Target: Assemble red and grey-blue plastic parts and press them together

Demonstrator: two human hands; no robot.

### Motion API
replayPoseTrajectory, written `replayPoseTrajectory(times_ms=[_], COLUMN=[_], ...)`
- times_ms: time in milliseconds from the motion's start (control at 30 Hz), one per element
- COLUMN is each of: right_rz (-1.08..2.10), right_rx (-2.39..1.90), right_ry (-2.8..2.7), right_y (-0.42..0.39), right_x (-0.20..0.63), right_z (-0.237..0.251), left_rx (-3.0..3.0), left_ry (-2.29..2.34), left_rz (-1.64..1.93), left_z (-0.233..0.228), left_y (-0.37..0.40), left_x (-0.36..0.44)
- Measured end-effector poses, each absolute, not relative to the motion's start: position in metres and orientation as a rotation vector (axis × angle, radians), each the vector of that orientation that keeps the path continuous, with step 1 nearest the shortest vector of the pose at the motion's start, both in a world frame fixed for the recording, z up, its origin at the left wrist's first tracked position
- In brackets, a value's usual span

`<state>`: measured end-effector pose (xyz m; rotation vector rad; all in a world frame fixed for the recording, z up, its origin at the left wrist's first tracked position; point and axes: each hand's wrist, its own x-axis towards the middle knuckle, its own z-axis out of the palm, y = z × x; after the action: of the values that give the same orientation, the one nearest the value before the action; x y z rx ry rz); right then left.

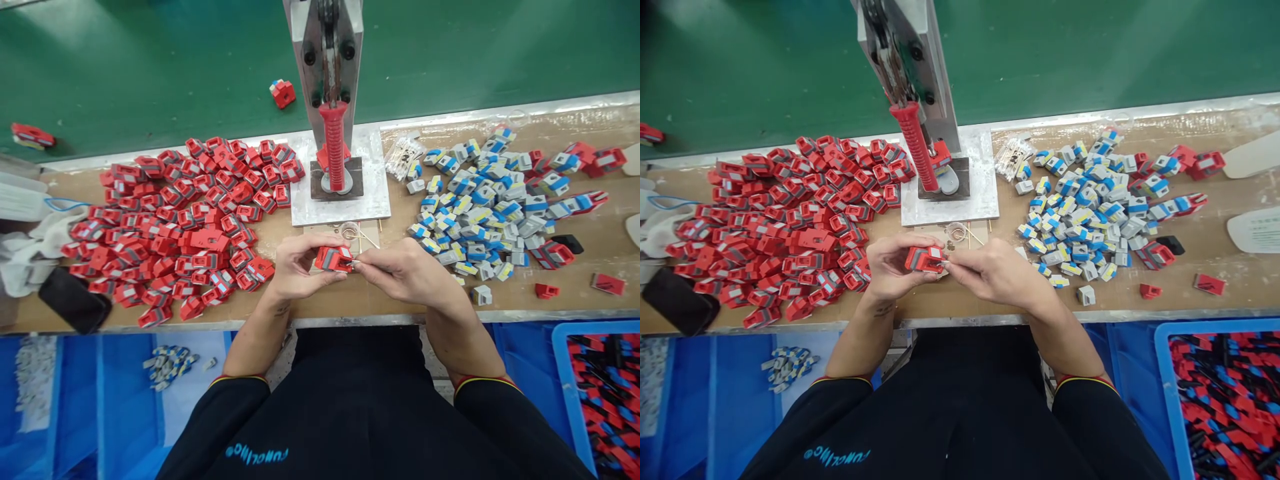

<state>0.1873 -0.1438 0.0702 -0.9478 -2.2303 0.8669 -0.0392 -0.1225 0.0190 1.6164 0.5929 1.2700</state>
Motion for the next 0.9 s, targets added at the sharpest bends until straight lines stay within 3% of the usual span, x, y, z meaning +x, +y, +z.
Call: replayPoseTrajectory(times_ms=[600, 900], right_rz=[0.811, 0.891], right_rx=[-0.992, -0.913], right_ry=[-2.36, -2.501], right_y=[-0.148, -0.149], right_x=[0.188, 0.199], right_z=[0.066, 0.074], left_rx=[1.611, 1.712], left_ry=[0.603, 0.53], left_rz=[1.135, 0.905], left_z=[0.024, 0.031], left_y=[-0.121, -0.118], left_x=[-0.045, -0.047])
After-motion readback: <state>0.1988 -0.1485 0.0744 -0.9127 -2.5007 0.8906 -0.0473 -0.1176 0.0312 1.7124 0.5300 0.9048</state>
